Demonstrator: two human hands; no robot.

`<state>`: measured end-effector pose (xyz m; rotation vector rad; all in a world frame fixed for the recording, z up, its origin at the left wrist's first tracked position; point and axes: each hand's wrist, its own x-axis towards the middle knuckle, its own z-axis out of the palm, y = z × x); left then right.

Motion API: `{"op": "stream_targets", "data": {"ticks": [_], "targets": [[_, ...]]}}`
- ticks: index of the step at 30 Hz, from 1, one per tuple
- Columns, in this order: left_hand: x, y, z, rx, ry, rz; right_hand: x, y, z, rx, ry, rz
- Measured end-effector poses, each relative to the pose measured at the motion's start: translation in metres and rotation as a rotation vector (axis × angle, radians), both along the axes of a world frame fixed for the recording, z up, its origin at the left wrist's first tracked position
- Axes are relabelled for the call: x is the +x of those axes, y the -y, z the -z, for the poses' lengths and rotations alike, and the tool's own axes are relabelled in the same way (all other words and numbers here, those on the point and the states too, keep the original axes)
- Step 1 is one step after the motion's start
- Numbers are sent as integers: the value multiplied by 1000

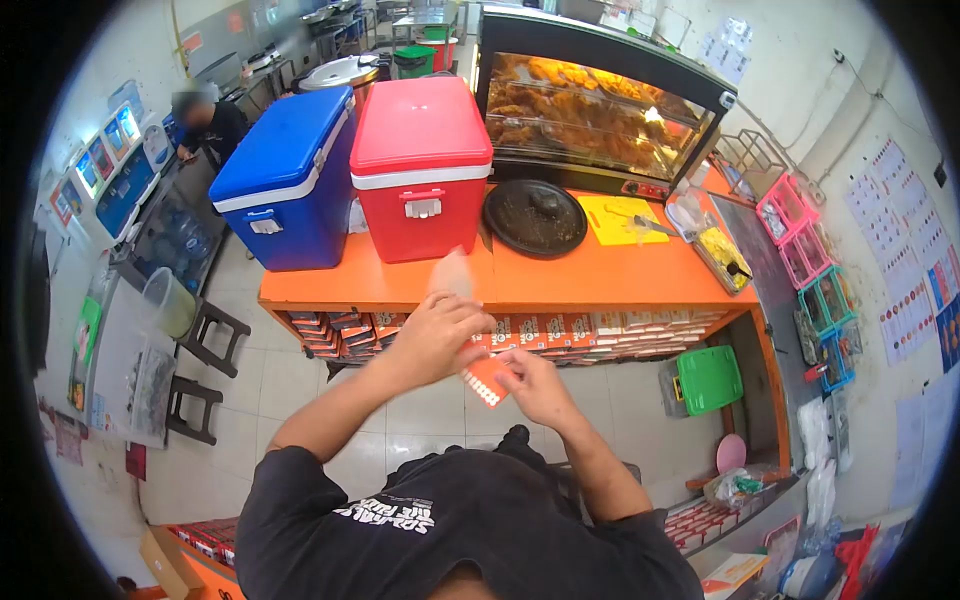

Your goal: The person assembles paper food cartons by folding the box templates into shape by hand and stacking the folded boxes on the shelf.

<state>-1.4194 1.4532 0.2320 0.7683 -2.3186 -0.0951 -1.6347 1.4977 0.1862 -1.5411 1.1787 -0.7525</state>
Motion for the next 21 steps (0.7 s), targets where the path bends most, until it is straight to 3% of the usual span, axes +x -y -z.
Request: {"op": "stream_targets", "data": {"ticks": [3,7,10,13,16,21], "targets": [[-13,-24,3,312,-284,-324,-6,10,17,-41,257,165],[-42,-23,47,430,-592,-280,12,12,34,-153,466,230],[-55,-17,71,523,-765,-274,20,14,46,-233,473,283],[-44,-13,68,341,-578,-304,28,15,42,-251,499,284],[-41,-11,75,706,-951,-85,24,21,48,-137,492,197],[-37,-18,82,616,-916,-182,39,14,15,-214,552,162]]}}
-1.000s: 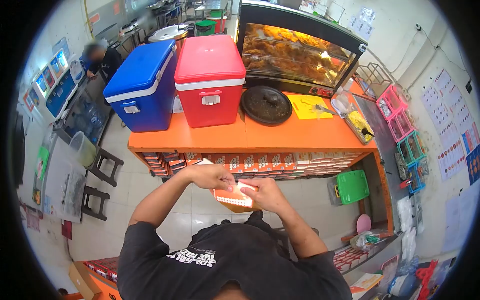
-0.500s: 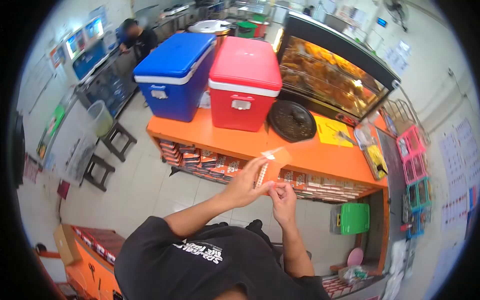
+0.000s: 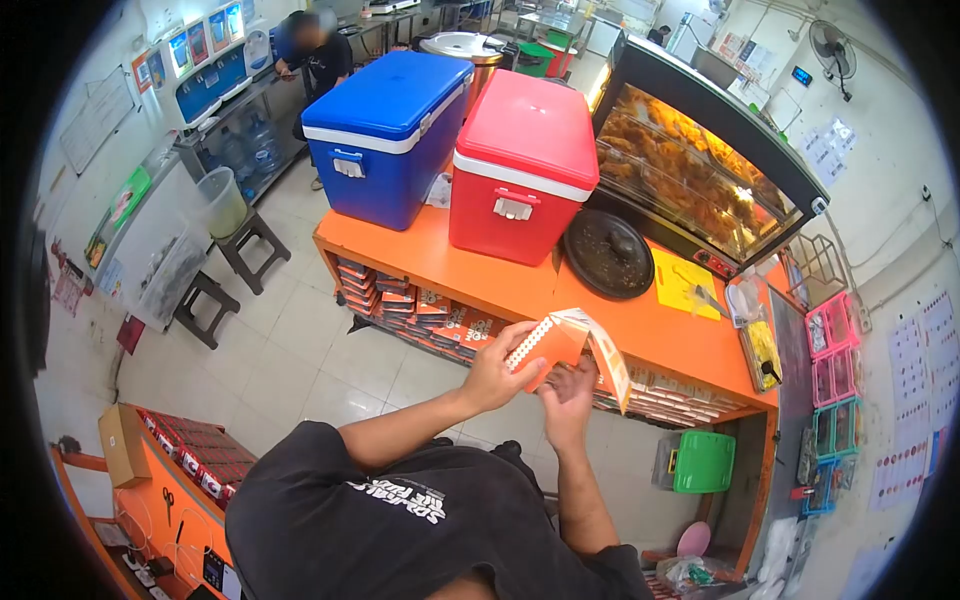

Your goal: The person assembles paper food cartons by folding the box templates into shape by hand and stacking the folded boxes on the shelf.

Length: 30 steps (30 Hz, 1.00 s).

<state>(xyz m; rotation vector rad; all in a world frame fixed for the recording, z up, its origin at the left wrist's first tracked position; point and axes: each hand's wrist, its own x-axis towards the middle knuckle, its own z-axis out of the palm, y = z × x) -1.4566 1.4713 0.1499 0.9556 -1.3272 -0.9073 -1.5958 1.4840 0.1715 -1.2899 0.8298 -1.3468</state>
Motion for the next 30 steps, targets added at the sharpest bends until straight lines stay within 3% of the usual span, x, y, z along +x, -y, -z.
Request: {"op": "stream_targets", "data": {"ticks": [2,8,13,16,20,24,27,30], "targets": [[4,-3,0,-24,45,-34,-23,11,4,-114,-17,-37],[11,-13,4,-131,163,-94,-24,15,-22,94,-250,159],[16,-17,5,-135,174,-76,-38,23,-17,172,-452,95],[27,-14,6,-380,378,-123,-52,32,-38,67,-480,130],[36,-8,3,-491,543,-165,-56,38,-60,185,-223,-47],[38,-7,-2,-517,565,-258,-50,38,-48,303,-74,-31],[34,-8,-6,-481,487,-339,-24,28,-22,-90,-545,175],[25,-14,-11,-419,440,-407,4,7,-30,-276,-804,391]]}}
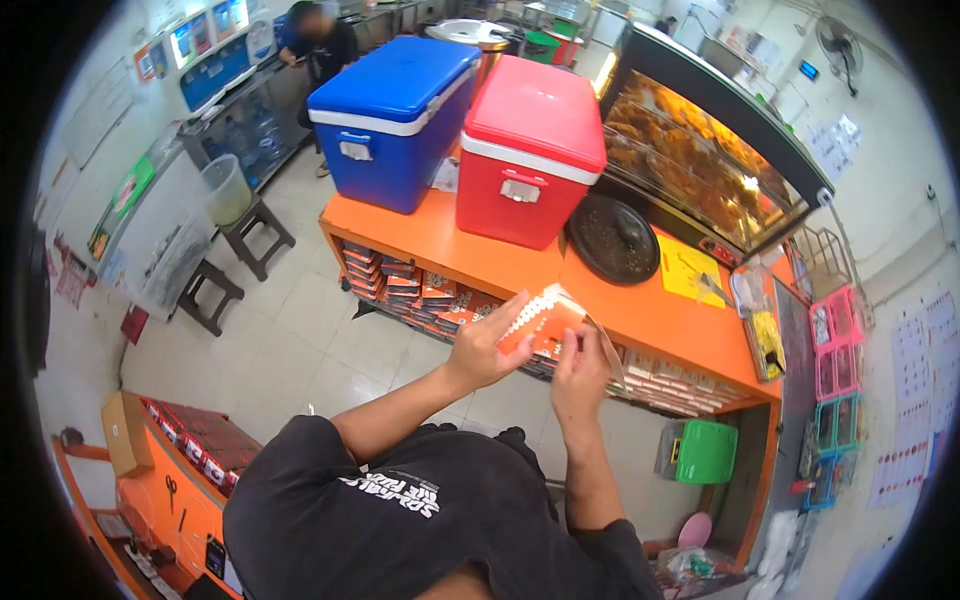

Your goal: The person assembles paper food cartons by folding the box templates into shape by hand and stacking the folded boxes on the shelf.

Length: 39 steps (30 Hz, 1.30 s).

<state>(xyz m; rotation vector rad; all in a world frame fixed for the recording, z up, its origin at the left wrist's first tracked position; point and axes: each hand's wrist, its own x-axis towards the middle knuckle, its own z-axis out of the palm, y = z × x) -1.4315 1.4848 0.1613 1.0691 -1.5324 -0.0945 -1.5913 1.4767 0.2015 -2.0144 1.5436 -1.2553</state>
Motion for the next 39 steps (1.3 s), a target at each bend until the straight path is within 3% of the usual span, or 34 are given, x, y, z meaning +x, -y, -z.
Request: {"op": "stream_targets", "data": {"ticks": [3,7,8,9,12,14,15,16,20,22,24,28,30,36,39], "targets": [[-15,1,-4,11,-46,-36,15,-7,-9,-238,-27,7],[-15,1,-22,30,-49,87,15,-5,13,109,654,-154],[-10,0,-31,37,-43,143,11,-4,4,156,711,-181],[1,-1,-36,189,-34,349,4,-4,-5,205,768,-208],[24,1,-52,144,257,411,-23,3,-24,440,842,-316],[33,14,-33,205,302,493,-35,5,-33,632,943,-433],[33,17,-29,221,305,497,-38,9,-29,676,982,-484],[32,19,-21,243,305,502,-37,11,-30,506,854,-412],[31,36,53,692,-888,1000,-44,-4,-34,-216,218,32],[16,23,16,553,-1262,982,-58,-12,-32,-136,300,63],[10,20,3,537,-1425,976,-68,-13,-20,-36,540,-54],[-2,19,8,607,-1625,1197,-76,-24,0,326,535,-656],[-11,21,10,594,-1701,1285,-70,-22,-8,124,-26,-798],[-29,19,-5,681,-1685,1165,-64,-26,-20,50,-50,-546],[-36,14,-10,738,-1736,1174,-63,-21,-6,-187,-57,-329]]}}
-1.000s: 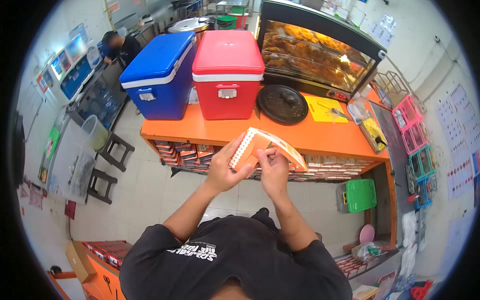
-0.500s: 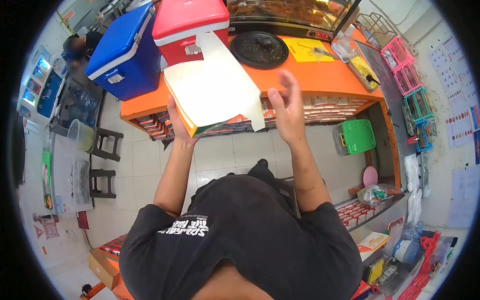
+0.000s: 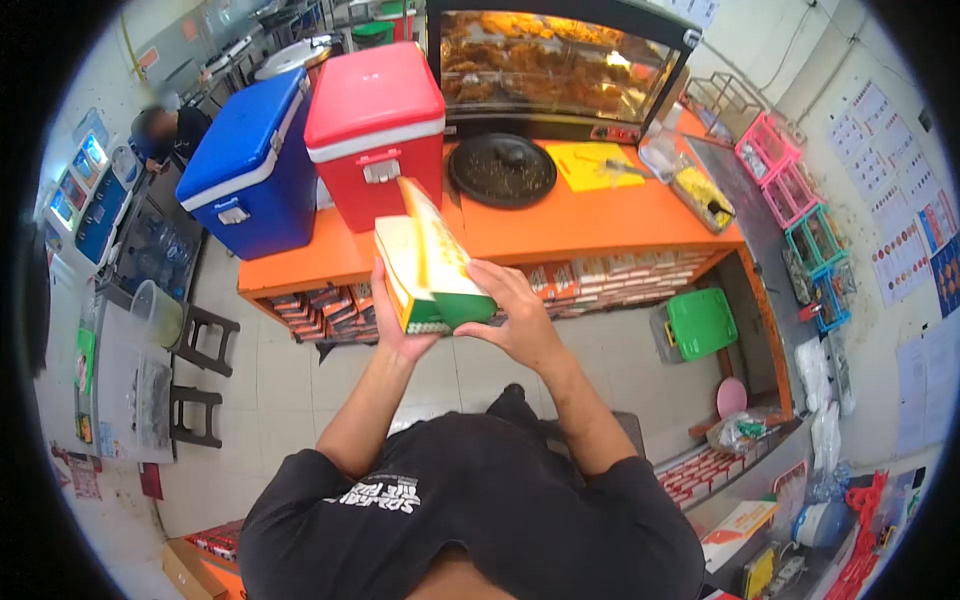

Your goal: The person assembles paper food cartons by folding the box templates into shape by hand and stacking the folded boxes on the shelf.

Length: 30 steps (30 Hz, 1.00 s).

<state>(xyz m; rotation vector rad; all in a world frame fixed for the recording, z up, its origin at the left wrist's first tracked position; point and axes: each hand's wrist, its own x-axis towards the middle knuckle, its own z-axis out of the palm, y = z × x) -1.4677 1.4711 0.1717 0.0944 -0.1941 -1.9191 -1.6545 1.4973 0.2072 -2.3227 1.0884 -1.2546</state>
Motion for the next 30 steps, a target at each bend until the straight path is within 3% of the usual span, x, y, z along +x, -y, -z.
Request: {"op": "stream_targets", "data": {"ticks": [5,9,15,17,19,21,24,30], "targets": [[-10,-9,-5,46,-35,49,7,11,26,-124,219,290],[-10,-7,1,34,-68,65,16,8,25,-205,56,186],[3,-1,5,47,1,-5,13,7,10,-50,-97,16],[5,-4,0,164,34,49,13,12,7,4,59,74],[3,-6,-3,120,27,31,12,20,14,224,394,54],[2,-5,-1,106,-22,50,14,23,17,167,495,-84],[1,-4,-1,117,20,49,12,20,5,-62,133,-58],[-3,-6,-7,113,39,58,17,15,-1,117,246,83]]}}
